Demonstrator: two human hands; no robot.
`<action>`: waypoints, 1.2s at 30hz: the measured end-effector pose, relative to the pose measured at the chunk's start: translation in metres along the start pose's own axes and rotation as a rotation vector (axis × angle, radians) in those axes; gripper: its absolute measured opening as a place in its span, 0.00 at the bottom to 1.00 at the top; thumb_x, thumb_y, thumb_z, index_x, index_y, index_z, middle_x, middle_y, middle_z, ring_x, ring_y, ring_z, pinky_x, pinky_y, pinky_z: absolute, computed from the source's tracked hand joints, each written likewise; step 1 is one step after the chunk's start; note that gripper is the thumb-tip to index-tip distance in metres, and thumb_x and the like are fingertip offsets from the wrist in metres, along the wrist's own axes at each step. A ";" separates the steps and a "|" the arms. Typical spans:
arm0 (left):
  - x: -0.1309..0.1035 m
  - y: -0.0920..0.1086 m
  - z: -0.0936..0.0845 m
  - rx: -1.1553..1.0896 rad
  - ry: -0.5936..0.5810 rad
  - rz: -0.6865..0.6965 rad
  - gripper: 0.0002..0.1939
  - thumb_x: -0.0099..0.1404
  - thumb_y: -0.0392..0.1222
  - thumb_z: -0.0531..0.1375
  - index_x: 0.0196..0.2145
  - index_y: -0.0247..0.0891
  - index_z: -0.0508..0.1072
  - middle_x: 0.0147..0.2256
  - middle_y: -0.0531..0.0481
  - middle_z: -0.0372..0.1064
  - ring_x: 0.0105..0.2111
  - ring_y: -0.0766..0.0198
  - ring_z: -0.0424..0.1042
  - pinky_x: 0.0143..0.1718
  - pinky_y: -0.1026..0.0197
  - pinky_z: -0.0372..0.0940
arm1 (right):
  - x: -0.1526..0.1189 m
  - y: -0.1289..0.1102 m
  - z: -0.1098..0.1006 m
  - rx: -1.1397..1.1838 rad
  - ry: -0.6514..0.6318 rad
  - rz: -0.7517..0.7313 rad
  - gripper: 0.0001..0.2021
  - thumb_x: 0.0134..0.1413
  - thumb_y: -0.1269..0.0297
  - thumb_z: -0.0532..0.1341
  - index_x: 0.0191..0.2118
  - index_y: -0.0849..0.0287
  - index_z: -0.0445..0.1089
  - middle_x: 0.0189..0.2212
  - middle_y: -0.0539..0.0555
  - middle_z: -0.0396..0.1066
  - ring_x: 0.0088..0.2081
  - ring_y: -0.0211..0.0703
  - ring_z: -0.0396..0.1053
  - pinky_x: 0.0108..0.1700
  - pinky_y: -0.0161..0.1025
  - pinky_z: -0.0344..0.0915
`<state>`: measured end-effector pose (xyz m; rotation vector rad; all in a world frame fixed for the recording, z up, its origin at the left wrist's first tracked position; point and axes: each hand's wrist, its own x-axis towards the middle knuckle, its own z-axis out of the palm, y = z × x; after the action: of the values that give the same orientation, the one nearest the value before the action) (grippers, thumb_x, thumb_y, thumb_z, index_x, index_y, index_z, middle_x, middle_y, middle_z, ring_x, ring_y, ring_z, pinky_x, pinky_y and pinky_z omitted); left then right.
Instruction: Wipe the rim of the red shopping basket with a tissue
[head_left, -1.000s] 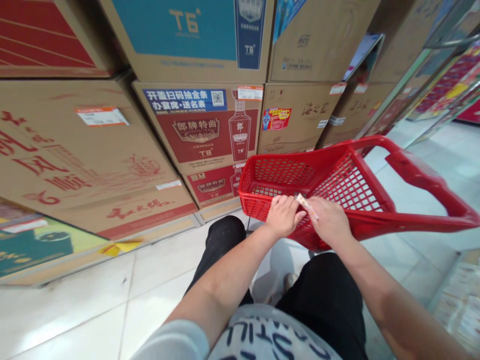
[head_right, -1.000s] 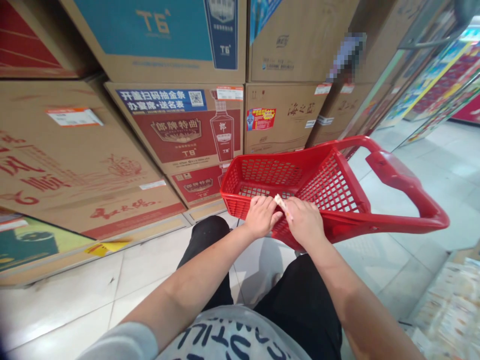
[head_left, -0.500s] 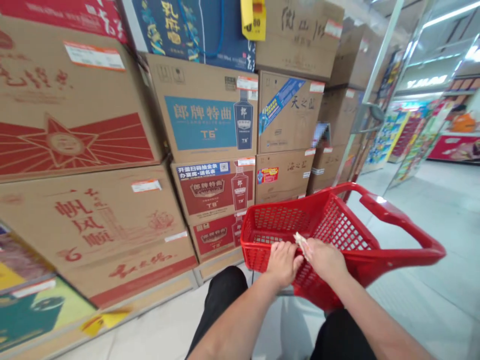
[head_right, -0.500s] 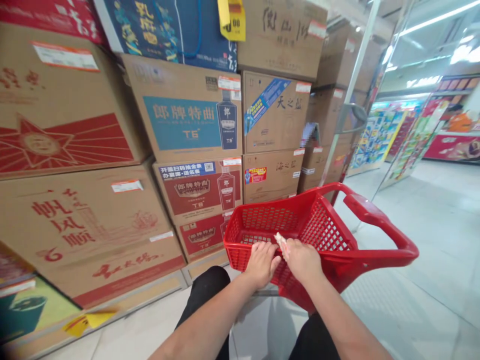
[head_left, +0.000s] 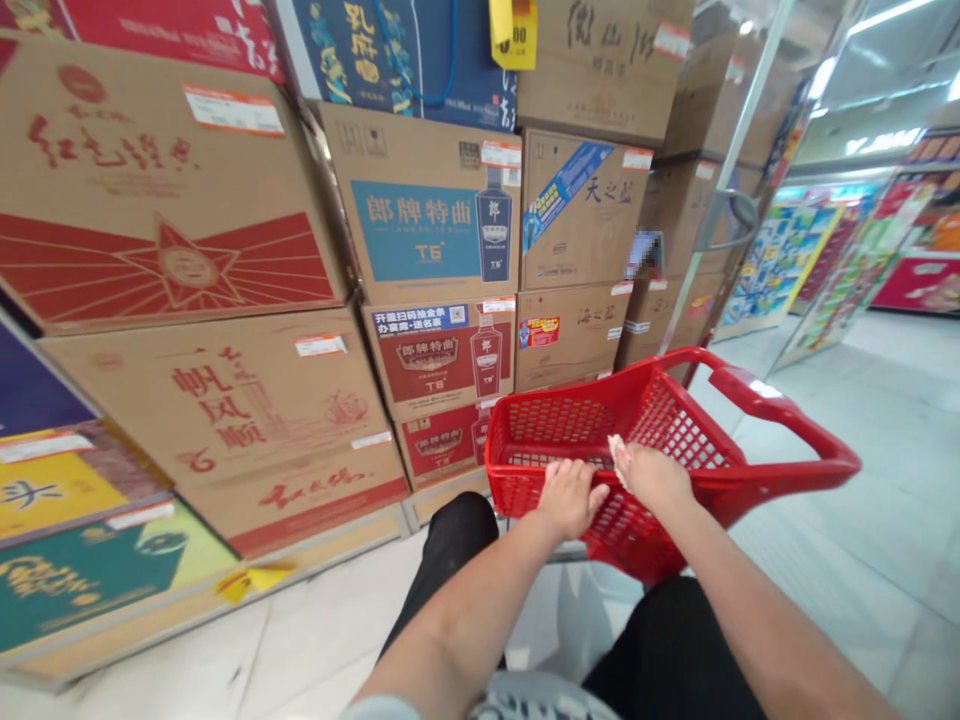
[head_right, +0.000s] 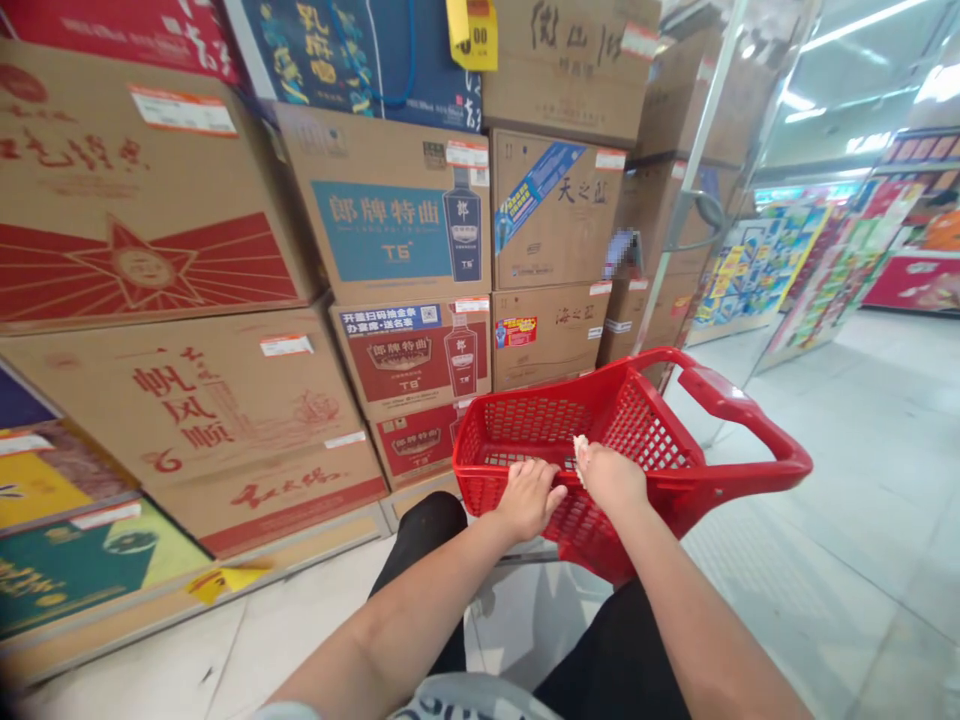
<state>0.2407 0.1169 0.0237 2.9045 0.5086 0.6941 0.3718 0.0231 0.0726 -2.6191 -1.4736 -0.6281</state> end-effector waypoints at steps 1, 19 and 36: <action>-0.001 0.001 0.000 0.000 -0.001 0.004 0.21 0.70 0.53 0.42 0.50 0.38 0.61 0.44 0.47 0.64 0.45 0.57 0.60 0.49 0.51 0.54 | 0.002 -0.003 0.000 -0.019 -0.009 0.022 0.23 0.65 0.56 0.42 0.35 0.65 0.69 0.25 0.60 0.70 0.28 0.45 0.71 0.28 0.37 0.58; 0.017 -0.003 0.008 -0.012 -0.027 0.032 0.22 0.70 0.53 0.41 0.49 0.36 0.62 0.46 0.45 0.63 0.46 0.55 0.59 0.51 0.49 0.53 | -0.013 0.013 0.024 0.081 0.180 -0.237 0.13 0.58 0.68 0.51 0.48 0.60 0.66 0.41 0.56 0.69 0.39 0.42 0.68 0.42 0.38 0.58; 0.010 0.046 -0.109 -0.892 0.188 0.096 0.20 0.70 0.48 0.45 0.58 0.46 0.53 0.50 0.45 0.64 0.48 0.61 0.66 0.49 0.54 0.64 | 0.009 0.018 0.007 0.028 0.054 0.117 0.16 0.62 0.61 0.48 0.35 0.63 0.71 0.29 0.61 0.72 0.32 0.46 0.73 0.31 0.37 0.60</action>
<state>0.2132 0.0803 0.1336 2.0436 0.0311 0.9121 0.3932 0.0221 0.0718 -2.6218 -1.2934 -0.6559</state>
